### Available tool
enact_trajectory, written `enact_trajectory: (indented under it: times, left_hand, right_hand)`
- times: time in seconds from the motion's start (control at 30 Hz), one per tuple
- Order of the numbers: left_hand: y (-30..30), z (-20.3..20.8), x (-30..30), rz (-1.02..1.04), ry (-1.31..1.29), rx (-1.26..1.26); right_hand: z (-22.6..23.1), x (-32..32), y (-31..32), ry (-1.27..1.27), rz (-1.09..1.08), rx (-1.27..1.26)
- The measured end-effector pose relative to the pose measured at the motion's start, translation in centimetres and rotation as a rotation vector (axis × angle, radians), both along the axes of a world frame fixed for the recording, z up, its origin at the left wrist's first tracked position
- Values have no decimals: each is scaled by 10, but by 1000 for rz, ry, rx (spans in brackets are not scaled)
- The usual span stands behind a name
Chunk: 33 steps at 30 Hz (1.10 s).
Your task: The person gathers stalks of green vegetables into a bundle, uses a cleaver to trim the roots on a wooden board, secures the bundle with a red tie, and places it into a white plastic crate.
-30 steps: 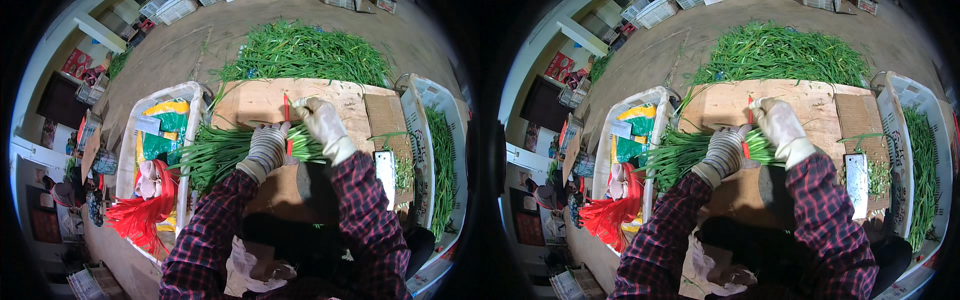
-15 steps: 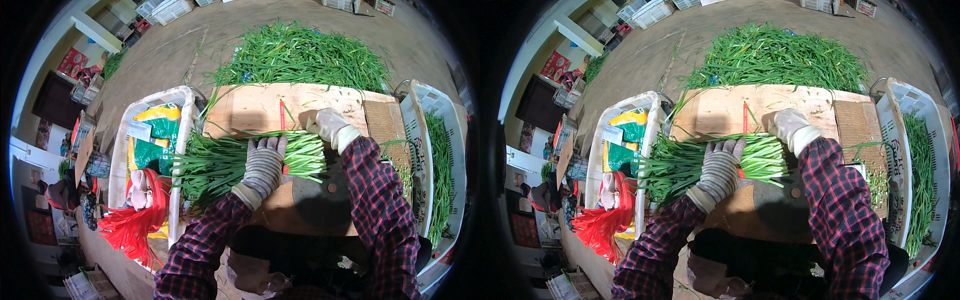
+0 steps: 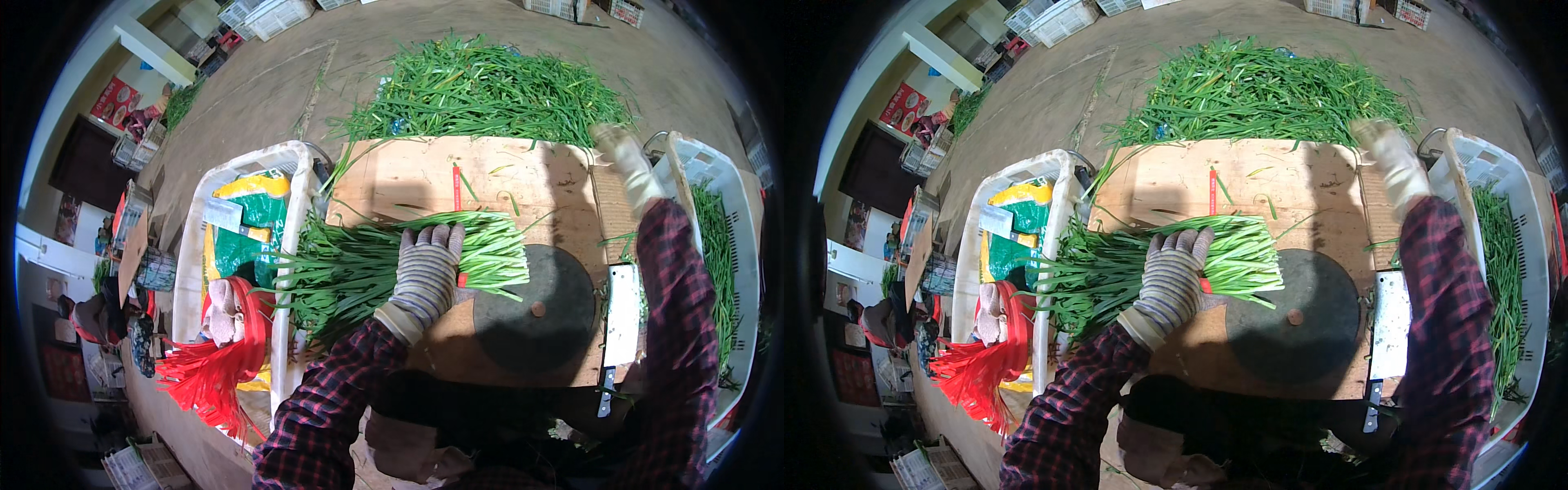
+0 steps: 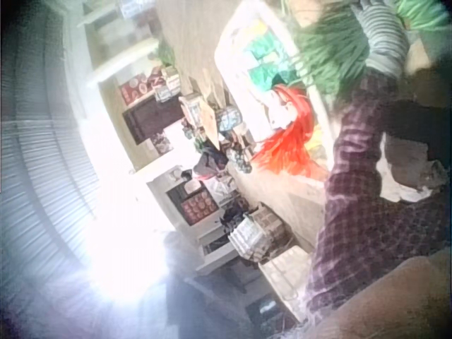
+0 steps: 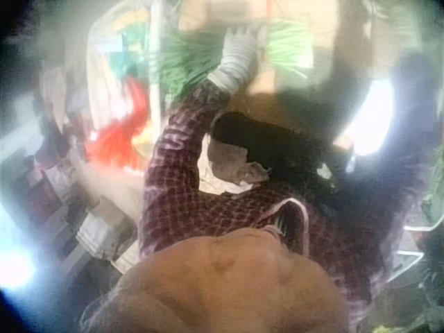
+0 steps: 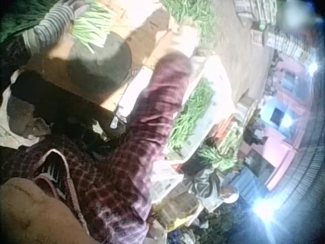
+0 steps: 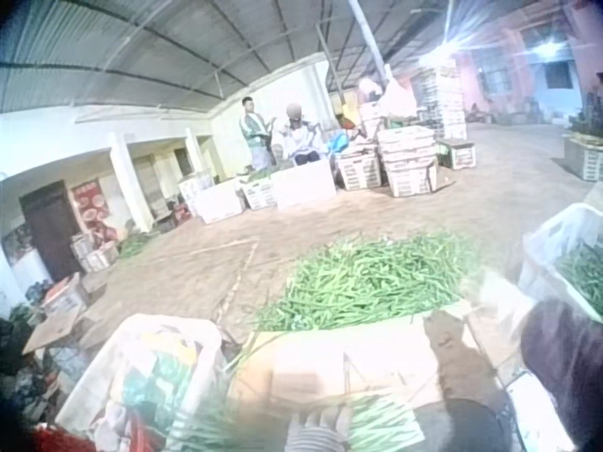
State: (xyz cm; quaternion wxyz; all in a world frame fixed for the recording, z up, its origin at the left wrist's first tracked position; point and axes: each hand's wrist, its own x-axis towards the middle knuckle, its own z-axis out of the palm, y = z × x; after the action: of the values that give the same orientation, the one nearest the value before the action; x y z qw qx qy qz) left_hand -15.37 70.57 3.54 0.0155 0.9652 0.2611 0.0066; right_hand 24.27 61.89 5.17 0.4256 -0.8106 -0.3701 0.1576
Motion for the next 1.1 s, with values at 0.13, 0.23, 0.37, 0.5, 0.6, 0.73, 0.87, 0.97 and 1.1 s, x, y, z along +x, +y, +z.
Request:
enact_trajectory:
  times: [0.13,0.23,0.37,0.5,0.6,0.73,0.87,0.97,1.1]
  left_hand:
    - [1,-2,-3,9,16,10]
    - [1,-4,0,-9,19,43]
    - [4,-11,-1,-4,9,58]
    - [5,-7,-3,-18,-25,43]
    - [13,-3,0,-103,-33,-2]
    - [22,11,6,-67,39,-181]
    - [41,7,8,-50,290,-191]
    - [50,-9,12,-95,251,-188]
    - [44,-1,16,-143,299,-123]
  right_hand:
    - [-5,-146,34,45,471,-117]
    - [-22,-176,54,-149,591,-255]
    - [-24,-183,66,-361,638,-246]
    - [-23,-183,68,-380,666,-313]
    - [-62,-173,70,-384,706,-167]
    - [-87,-186,87,-521,695,-220]
    - [-54,-196,97,-486,751,-459]
    - [-38,-195,99,-491,857,-541]
    - [-39,-183,100,-426,813,-518]
